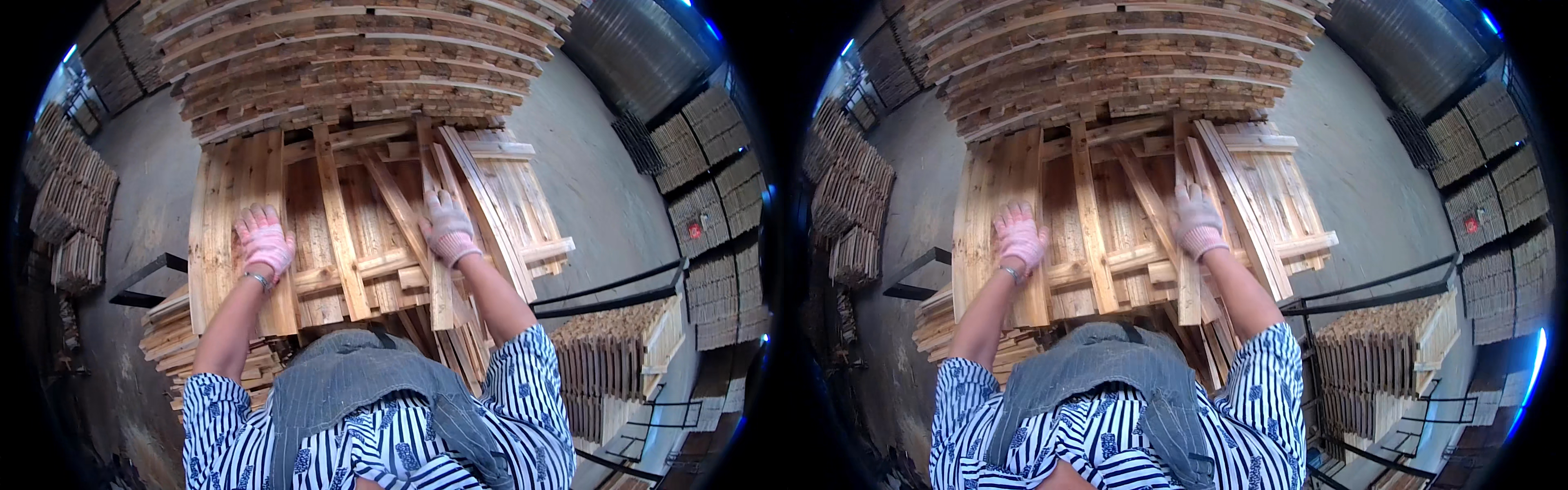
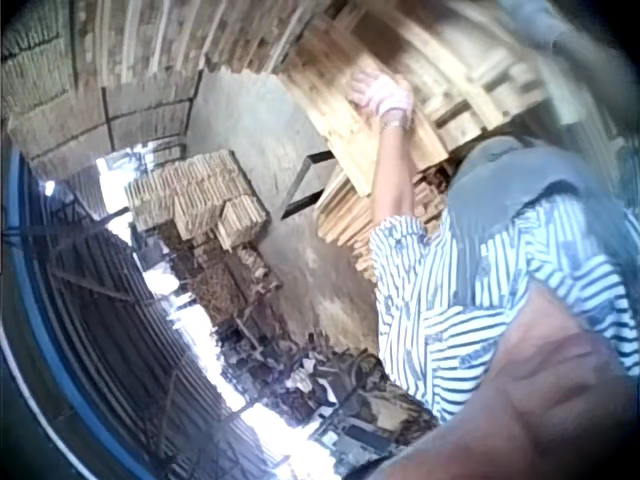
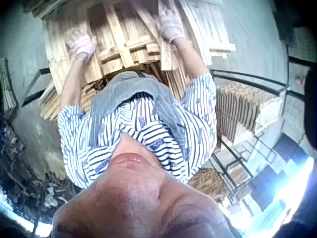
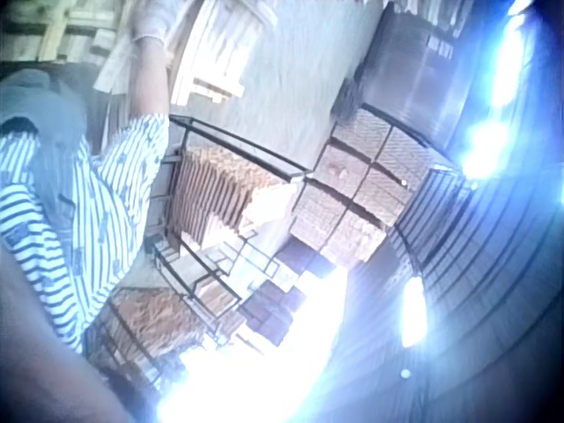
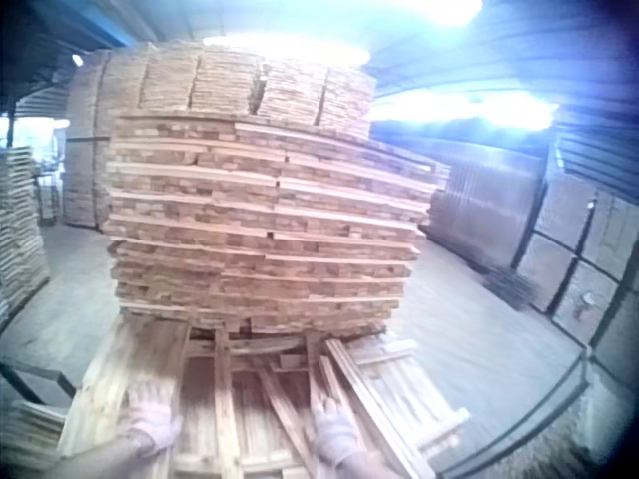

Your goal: The person lifts stacks of wooden planks from a pile and places them onto a metal rack. They repeatedly grab bundles of wood, lift them overhead, and arrange them on the rack, occasionally adjusting the position of the planks to ensure they are aligned.

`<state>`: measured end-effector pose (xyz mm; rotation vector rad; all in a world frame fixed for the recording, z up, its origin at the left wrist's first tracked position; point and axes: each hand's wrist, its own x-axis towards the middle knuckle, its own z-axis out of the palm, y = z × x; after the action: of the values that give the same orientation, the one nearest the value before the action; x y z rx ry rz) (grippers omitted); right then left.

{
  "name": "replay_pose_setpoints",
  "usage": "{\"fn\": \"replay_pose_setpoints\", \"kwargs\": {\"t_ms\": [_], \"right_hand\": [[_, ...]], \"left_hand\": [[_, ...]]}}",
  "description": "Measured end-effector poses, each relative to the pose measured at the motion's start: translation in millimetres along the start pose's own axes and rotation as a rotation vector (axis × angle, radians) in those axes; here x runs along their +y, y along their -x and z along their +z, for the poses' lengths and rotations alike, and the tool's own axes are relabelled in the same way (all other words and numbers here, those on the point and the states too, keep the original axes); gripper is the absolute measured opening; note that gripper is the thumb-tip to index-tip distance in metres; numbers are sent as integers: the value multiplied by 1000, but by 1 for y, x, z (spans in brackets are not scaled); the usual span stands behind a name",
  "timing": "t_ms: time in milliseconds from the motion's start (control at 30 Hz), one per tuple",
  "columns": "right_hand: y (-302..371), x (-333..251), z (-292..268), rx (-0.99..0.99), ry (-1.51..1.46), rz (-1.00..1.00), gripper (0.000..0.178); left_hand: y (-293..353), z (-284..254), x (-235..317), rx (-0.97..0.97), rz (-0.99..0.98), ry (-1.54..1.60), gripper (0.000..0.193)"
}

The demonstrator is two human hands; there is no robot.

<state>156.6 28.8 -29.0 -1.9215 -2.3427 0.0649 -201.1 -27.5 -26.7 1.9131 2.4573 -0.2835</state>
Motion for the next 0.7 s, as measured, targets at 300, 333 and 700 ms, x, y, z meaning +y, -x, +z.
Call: {"fn": "replay_pose_setpoints", "kwargs": {"t_ms": [300, 333, 700], "right_hand": [[-10, 8, -3, -79, 238, 165, 59], [-1, -8, -7, -3, 223, 128, 49], [-3, -48, -19, -204, -371, 191, 82]], "left_hand": [[0, 1, -10, -11, 63, 81, 87], [0, 3, -15, -11, 60, 92, 87], [2, -4, -16, 152, 49, 117, 81]]}}
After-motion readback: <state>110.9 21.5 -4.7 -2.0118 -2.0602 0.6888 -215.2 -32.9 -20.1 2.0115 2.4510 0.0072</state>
